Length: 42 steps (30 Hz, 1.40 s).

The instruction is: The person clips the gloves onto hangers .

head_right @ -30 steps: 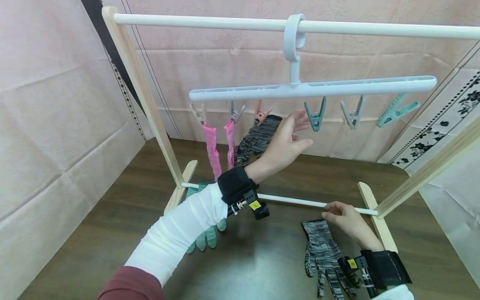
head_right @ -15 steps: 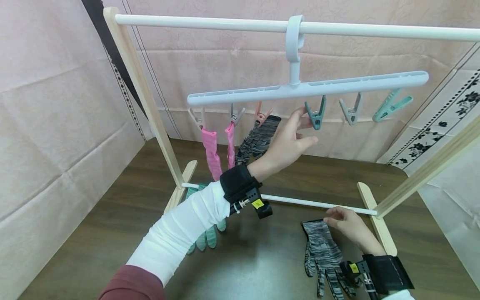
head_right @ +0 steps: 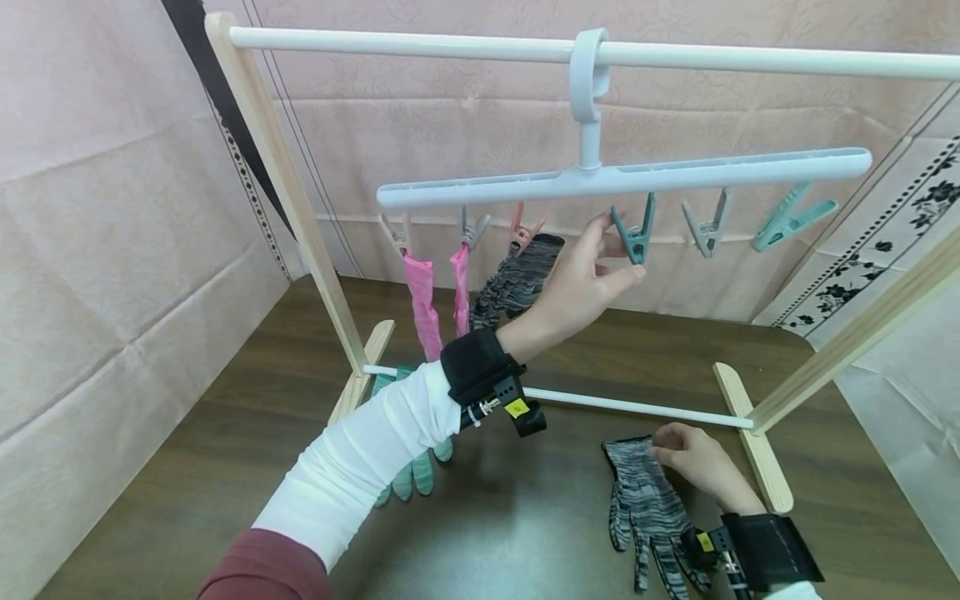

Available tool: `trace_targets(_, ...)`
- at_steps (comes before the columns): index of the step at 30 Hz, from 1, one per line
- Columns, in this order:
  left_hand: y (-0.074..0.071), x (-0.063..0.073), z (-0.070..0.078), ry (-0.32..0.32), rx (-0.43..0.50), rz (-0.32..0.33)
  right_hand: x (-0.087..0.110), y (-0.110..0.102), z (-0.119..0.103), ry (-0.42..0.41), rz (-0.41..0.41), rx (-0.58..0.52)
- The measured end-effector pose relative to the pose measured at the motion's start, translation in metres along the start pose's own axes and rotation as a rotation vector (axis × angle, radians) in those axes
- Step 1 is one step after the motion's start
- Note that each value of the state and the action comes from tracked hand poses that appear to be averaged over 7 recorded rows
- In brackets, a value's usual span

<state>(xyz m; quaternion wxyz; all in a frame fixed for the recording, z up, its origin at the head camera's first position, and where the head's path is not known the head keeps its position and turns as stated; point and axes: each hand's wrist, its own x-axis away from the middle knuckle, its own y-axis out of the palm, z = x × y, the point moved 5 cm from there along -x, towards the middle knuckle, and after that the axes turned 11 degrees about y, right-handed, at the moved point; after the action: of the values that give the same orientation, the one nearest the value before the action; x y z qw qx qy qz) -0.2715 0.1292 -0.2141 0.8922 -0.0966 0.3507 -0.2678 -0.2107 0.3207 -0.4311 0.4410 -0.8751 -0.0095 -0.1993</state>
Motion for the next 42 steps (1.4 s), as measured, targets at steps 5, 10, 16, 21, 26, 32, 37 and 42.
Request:
trace_targets(5, -0.001, 0.0, 0.001, 0.009, 0.008, 0.017, -0.006, 0.003, -0.002, 0.0, 0.013, 0.033)
trace_targets(10, -0.001, -0.001, 0.004, 0.017, 0.039, 0.031, -0.009, 0.005, -0.005, 0.008, 0.027, 0.056)
trace_targets(16, 0.0, -0.002, 0.008, 0.018, 0.002, 0.048, -0.014, 0.008, -0.01, 0.012, 0.031, 0.079)
trace_targets(21, -0.001, -0.001, 0.012, 0.017, -0.033, 0.069, -0.016, 0.011, -0.016, -0.002, 0.031, 0.114)
trace_targets(26, 0.0, 0.0, 0.012, 0.002, 0.055, 0.082, -0.019, 0.017, -0.022, -0.034, 0.011, 0.166)
trace_targets(32, -0.002, 0.0, 0.013, -0.005, 0.042, 0.096, -0.022, 0.022, -0.026, -0.024, 0.02, 0.214)
trace_targets(37, -0.003, 0.0, 0.016, 0.007, 0.026, 0.097, -0.022, 0.024, -0.03, -0.018, 0.028, 0.232)
trace_targets(42, -0.004, 0.0, 0.018, 0.0, -0.003, 0.096, -0.021, 0.025, -0.03, -0.006, 0.031, 0.233)
